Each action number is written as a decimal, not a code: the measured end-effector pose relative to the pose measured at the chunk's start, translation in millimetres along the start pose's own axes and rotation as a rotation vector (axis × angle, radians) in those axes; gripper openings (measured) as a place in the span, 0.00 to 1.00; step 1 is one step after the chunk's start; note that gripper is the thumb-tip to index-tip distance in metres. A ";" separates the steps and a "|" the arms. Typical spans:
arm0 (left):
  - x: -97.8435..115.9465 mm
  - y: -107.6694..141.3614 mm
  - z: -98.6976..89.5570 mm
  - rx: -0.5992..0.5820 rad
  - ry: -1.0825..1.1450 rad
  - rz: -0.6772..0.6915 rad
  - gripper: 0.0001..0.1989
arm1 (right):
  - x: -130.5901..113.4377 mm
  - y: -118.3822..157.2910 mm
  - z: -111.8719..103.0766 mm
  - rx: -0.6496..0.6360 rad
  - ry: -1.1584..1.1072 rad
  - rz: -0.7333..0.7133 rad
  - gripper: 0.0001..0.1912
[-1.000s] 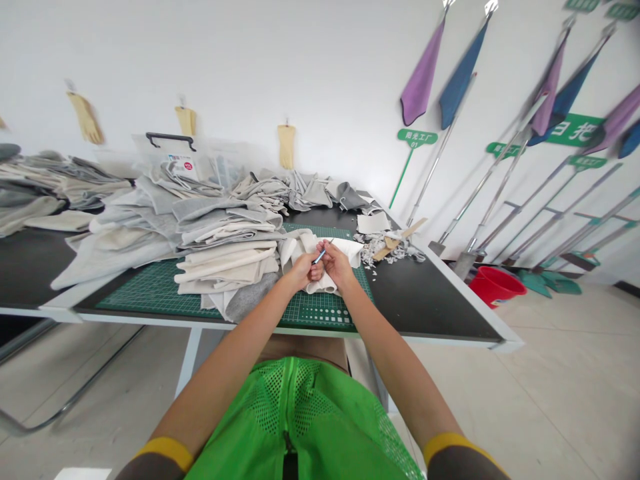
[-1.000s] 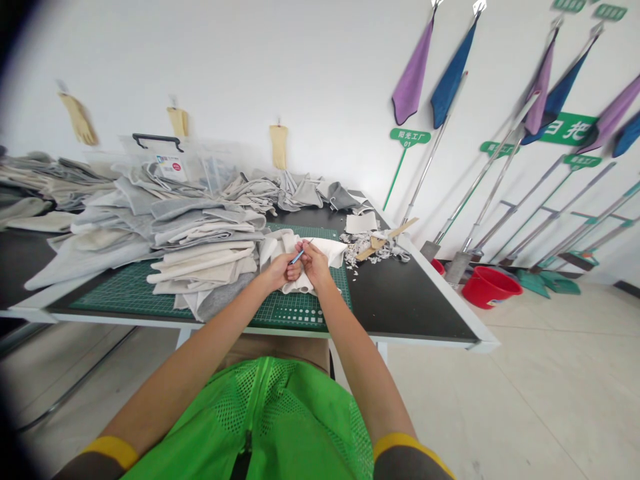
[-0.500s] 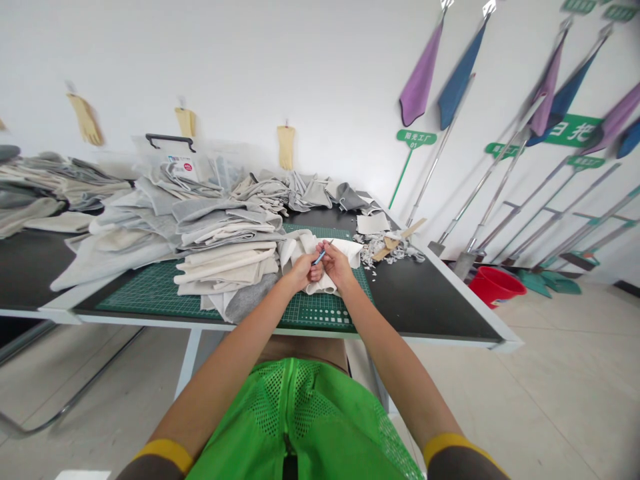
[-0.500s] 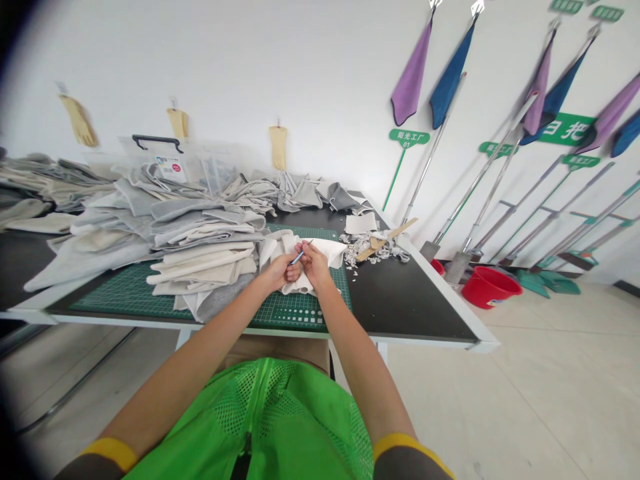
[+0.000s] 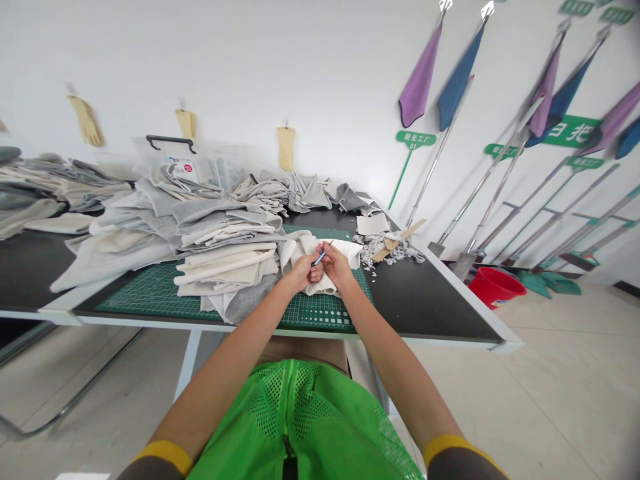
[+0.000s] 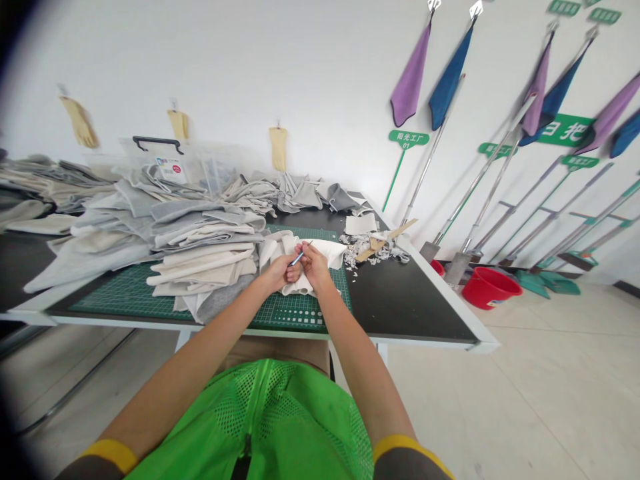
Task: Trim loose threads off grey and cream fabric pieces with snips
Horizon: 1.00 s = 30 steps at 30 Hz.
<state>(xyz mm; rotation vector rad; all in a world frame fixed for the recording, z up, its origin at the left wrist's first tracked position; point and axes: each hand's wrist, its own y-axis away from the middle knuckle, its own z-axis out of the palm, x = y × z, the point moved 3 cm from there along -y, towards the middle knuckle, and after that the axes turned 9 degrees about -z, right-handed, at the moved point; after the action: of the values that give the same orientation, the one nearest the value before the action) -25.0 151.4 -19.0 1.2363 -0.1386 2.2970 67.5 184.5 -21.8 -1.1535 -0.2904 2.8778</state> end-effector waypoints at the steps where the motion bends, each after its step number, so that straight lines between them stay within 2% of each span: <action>1: -0.4 -0.5 -0.4 0.002 0.001 0.002 0.15 | 0.0 0.1 0.0 0.001 -0.001 0.002 0.08; 10: -0.7 -1.6 -1.4 -0.009 0.000 -0.001 0.16 | -1.5 1.4 3.1 -0.013 0.002 -0.008 0.05; 19: -1.0 -0.9 -1.9 -0.005 -0.007 -0.016 0.17 | -0.1 0.3 0.2 -0.004 0.004 -0.003 0.08; 25: 0.2 -0.4 -0.7 -0.012 -0.008 -0.007 0.17 | 0.1 -0.7 1.0 0.004 0.023 -0.001 0.05; 30: 0.3 0.8 -0.5 -0.006 -0.010 0.002 0.15 | -0.2 0.4 1.3 -0.003 0.029 -0.008 0.07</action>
<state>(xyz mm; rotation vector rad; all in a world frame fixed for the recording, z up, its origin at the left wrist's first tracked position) -25.9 151.0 -19.0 1.2456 -0.1504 2.2910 66.7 183.9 -20.8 -1.1898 -0.2980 2.8521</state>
